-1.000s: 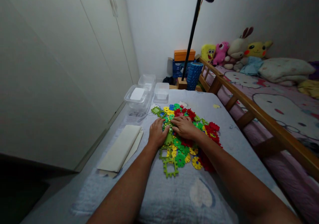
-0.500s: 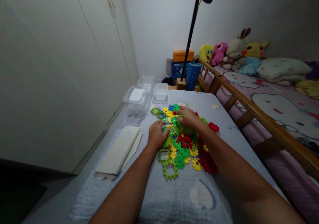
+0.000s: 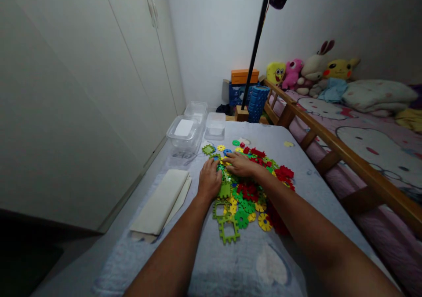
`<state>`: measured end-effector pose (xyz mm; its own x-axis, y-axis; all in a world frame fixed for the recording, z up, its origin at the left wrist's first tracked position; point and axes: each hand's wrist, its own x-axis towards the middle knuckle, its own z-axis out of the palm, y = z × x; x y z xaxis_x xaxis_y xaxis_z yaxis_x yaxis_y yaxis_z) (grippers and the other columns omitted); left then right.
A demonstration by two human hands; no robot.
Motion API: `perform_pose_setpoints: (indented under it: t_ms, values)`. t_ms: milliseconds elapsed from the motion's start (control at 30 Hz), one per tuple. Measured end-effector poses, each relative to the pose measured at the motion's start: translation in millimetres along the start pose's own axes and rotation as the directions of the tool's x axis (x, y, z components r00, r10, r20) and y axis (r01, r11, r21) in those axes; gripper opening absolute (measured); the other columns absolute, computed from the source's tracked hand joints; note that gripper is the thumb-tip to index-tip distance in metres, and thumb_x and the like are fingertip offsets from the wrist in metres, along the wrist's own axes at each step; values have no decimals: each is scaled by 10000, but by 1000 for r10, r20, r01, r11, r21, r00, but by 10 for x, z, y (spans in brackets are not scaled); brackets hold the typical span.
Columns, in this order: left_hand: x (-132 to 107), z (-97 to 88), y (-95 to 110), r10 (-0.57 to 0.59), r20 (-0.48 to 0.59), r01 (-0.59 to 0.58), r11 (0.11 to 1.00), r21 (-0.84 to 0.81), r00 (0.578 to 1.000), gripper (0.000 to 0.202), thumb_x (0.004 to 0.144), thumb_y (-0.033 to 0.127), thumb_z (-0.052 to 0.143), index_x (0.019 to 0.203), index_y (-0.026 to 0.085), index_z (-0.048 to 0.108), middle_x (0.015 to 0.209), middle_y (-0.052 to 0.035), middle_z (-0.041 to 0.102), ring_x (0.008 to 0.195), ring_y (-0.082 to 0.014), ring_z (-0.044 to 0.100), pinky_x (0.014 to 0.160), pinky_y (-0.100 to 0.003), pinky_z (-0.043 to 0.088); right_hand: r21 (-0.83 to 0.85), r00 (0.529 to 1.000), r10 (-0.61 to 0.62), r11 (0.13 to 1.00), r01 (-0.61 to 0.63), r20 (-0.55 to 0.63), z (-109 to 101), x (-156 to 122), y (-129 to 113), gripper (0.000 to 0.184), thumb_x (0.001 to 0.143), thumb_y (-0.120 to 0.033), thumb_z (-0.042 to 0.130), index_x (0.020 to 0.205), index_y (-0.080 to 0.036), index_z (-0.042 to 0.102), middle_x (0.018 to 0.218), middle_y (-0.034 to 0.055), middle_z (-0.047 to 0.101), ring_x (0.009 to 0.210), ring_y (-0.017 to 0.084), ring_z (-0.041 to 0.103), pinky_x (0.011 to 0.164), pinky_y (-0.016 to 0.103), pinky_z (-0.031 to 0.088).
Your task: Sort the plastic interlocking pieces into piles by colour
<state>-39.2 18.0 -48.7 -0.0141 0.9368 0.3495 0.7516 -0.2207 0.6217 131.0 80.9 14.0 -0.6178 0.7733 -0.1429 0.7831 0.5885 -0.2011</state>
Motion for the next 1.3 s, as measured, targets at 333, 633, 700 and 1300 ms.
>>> perform_pose_setpoints:
  t_ms: [333, 633, 700, 1300]
  values:
    - [-10, -11, 25, 2, 36, -4, 998, 65, 999, 334, 896, 244, 567, 1192, 172, 701, 1420, -152, 585, 1375, -310, 504, 1191, -507, 387, 130, 982, -179, 974, 185, -55, -245, -749, 56, 380, 1023, -331, 409, 1074, -195, 760, 1342, 119, 672, 1287, 282, 564, 1130, 475, 349]
    - [-12, -18, 40, -10, 43, 6, 997, 79, 999, 344, 868, 257, 614, 1194, 188, 700, 1427, -148, 580, 1367, -328, 509, 1175, -511, 403, 49, 971, 113, 993, -105, -212, -177, -888, 285, 309, 986, -251, 451, 1076, -167, 734, 1167, 127, 705, 1119, 235, 610, 1028, 375, 413]
    - [-14, -20, 45, -9, 42, 6, 997, 78, 999, 349, 863, 256, 622, 1196, 185, 700, 1427, -151, 579, 1370, -328, 507, 1178, -506, 402, 13, 972, 140, 990, -140, -189, -117, -788, 241, 337, 991, -275, 465, 1205, -173, 705, 1289, 141, 669, 1219, 262, 578, 1073, 423, 389]
    - [-24, -96, 97, -10, 108, 2, 997, 80, 994, 339, 888, 327, 609, 1188, 212, 720, 1452, -129, 560, 1388, -316, 486, 1185, -510, 380, 123, 992, 39, 992, -25, -117, -3, -1028, -123, 370, 1043, -295, 344, 1055, -197, 701, 1237, 110, 693, 1227, 246, 565, 1163, 547, 217]
